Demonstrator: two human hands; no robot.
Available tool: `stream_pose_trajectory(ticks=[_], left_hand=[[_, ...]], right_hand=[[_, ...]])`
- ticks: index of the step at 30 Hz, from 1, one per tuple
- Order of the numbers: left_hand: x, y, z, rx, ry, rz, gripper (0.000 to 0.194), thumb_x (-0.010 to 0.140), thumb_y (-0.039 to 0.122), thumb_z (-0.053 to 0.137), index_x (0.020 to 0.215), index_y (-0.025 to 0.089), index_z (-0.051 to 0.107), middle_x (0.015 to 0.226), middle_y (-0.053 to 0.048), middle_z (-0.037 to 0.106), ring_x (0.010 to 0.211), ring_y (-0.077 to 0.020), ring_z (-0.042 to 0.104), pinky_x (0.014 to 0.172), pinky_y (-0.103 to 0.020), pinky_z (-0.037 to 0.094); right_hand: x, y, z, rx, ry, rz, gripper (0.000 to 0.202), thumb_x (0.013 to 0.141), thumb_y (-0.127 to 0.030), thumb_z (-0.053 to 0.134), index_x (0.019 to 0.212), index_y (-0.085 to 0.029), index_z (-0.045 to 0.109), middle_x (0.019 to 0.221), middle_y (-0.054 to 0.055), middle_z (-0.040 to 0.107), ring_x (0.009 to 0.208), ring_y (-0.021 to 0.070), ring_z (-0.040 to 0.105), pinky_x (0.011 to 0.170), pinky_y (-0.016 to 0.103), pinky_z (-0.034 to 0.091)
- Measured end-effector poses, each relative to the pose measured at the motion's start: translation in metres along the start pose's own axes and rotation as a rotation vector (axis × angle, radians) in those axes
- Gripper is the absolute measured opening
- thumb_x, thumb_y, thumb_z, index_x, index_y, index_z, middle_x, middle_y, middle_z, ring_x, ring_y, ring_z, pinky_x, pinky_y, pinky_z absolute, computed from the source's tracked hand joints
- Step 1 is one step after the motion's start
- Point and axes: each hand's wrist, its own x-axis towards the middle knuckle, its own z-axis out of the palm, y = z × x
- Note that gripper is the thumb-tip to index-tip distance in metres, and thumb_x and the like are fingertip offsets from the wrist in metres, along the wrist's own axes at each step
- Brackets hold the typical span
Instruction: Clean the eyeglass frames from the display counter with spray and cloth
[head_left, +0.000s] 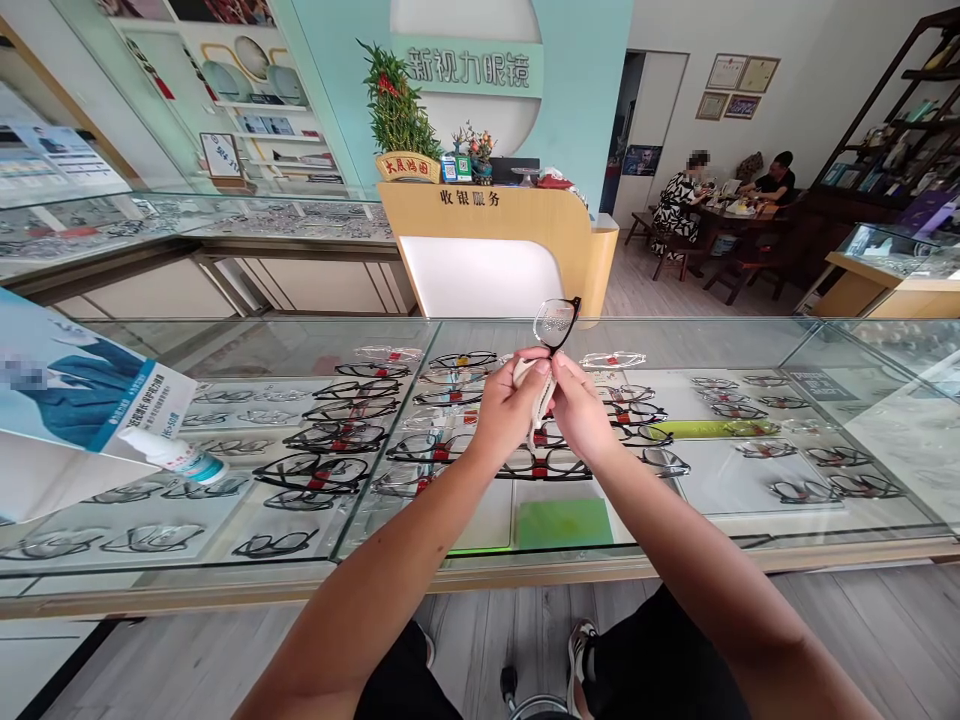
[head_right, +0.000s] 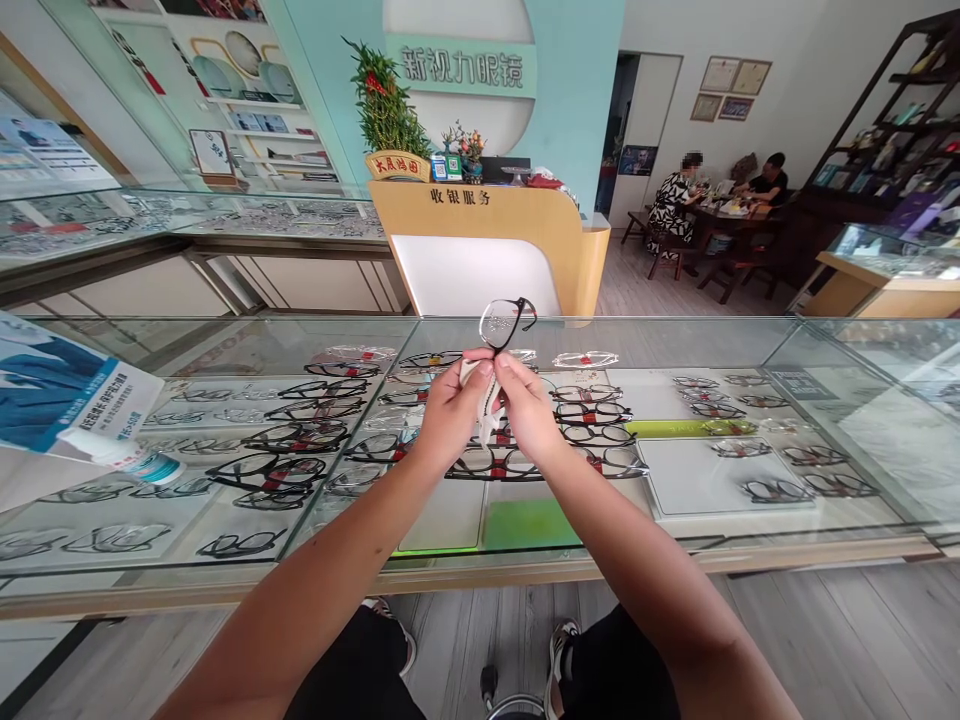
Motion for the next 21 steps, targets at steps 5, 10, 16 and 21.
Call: stream_pose_trajectory(ticks=[5,10,16,21], left_hand=[[0.002,-0.004,-0.002,0.036,-0.013,0.033,0.074,0.092,0.090,0.082,0.114,0.019,0.082,0.064,0.003,0.066,0.058,-0.0163,0.065,0.054,-0.027,0.049],[0.008,-0.009,-0.008,0.053,-0.091,0.023,0.072,0.090,0.092,0.083,0.103,0.021,0.084,0.083,-0.004,0.078,0.073,-0.0184,0.070,0.063,-0.028,0.054],[0.012,-0.004,-0.016,0.043,-0.210,-0.027,0.069,0.087,0.083,0.092,0.115,0.019,0.086,0.095,-0.006,0.080,0.086,-0.0227,0.074,0.069,-0.029,0.056],[0.010,0.004,-0.015,0.099,-0.262,-0.027,0.063,0.084,0.063,0.101,0.123,0.016,0.084,0.097,-0.005,0.081,0.082,-0.0206,0.071,0.071,-0.030,0.054]], right_hand=[[0.002,0.003,-0.007,-0.002,0.002,0.015,0.061,0.094,-0.086,0.084,0.113,-0.028,0.091,0.066,-0.005,0.051,0.061,0.0155,0.042,0.057,0.031,0.038],[0.006,-0.004,-0.011,0.050,0.046,0.040,0.052,0.091,-0.078,0.088,0.108,-0.029,0.091,0.075,0.002,0.070,0.083,0.0255,0.070,0.077,0.038,0.061],[0.009,-0.015,-0.009,0.075,0.071,0.053,0.043,0.087,-0.072,0.089,0.097,-0.030,0.087,0.110,0.007,0.088,0.128,0.0355,0.079,0.105,0.049,0.067],[0.009,-0.015,-0.010,0.090,0.082,0.049,0.042,0.086,-0.071,0.091,0.094,-0.030,0.086,0.117,0.006,0.090,0.127,0.0353,0.079,0.101,0.047,0.068]])
